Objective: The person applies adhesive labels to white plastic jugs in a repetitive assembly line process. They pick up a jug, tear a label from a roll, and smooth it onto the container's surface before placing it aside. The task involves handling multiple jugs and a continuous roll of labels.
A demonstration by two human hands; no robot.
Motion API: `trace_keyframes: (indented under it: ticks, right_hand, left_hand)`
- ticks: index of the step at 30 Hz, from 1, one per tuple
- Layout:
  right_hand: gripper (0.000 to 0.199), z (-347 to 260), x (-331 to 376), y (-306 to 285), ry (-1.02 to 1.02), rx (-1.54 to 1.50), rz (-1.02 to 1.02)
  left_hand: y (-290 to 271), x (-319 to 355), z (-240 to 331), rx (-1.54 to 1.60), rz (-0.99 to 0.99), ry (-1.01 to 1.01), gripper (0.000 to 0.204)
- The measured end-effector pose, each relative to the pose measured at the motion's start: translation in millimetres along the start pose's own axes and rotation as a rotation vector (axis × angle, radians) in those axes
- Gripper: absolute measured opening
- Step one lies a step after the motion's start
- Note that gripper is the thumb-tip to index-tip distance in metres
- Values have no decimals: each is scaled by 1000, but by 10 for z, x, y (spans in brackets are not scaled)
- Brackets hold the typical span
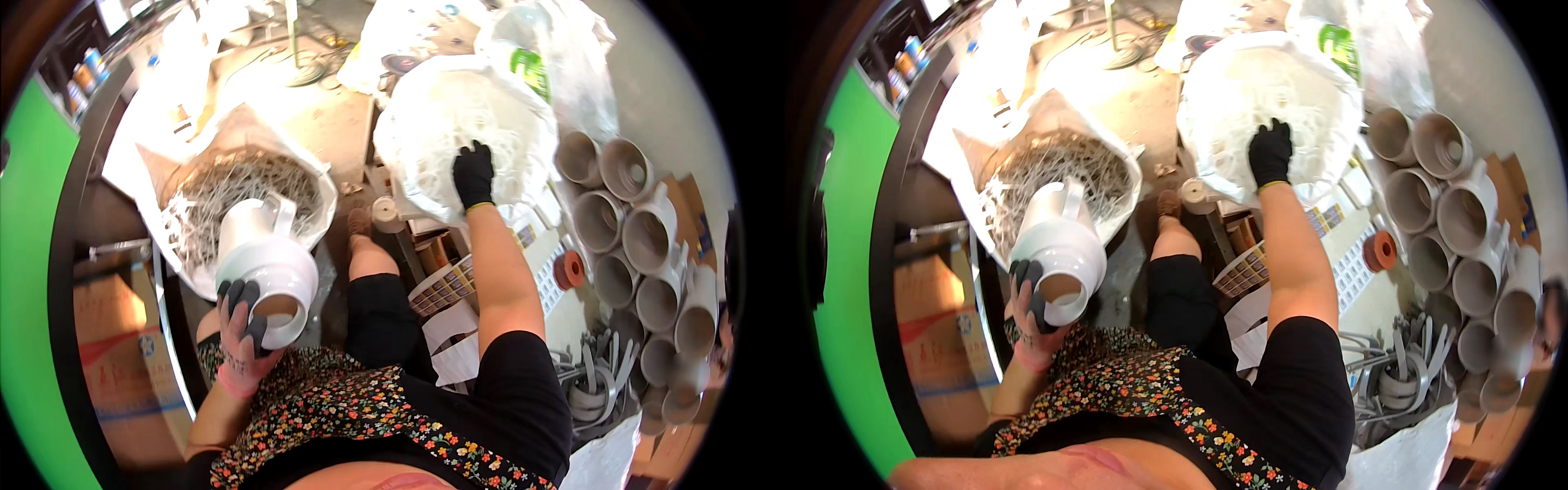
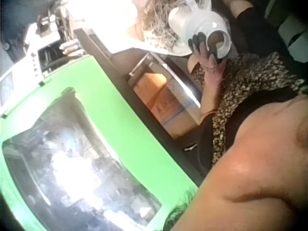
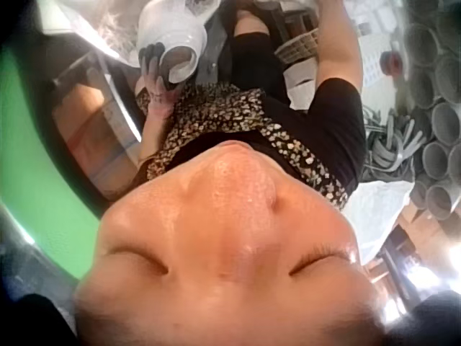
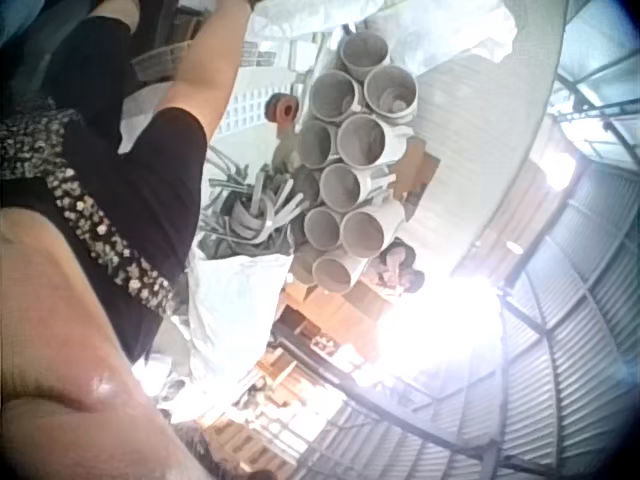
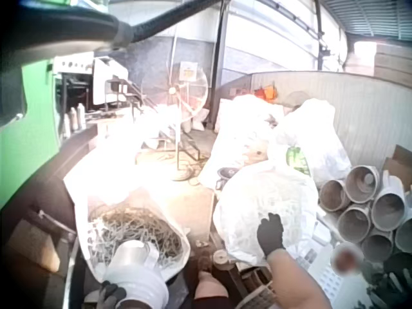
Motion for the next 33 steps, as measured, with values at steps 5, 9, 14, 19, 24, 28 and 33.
trace_keyframes:
  ticks: [5,9,14,19,24,28,33]
  right_hand:
    - [11,-604,188,-949,-161,-356,188]
    - [11,-1278,908,-1611,-185,-718,-203]
    - [23,-2227,1481,-2022,10,-951,-865]
    - [26,-2747,1839,-2688,-555,-1076,-830]
    - [18,-2733,2211,-2547,-654,-942,-1211]
    - [17,-2631,2422,-2590,-686,-674,-1191]
    - [19,-2473,2556,-2749,-849,-684,-1110]
  left_hand:
    - [-96,101,-223,40,73,-230,78]
    - [-22,101,-293,237,4,-355,92]
    - [229,297,-227,587,-4,-524,95]
    - [301,491,-60,693,-21,-610,99]
    - [391,420,164,680,-212,-536,89]
    - [452,379,303,731,-238,-428,86]
    - [419,179,383,841,-195,-283,84]
Point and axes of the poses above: each hand's wrist, its own x-axis away from the middle knuckle, its own y-axis out of the palm, z = x × y, the point moved 9 cm from there along -x, towards the middle knuckle, and after that the axes turned 12 degrees about y, right-handed, at the moved point
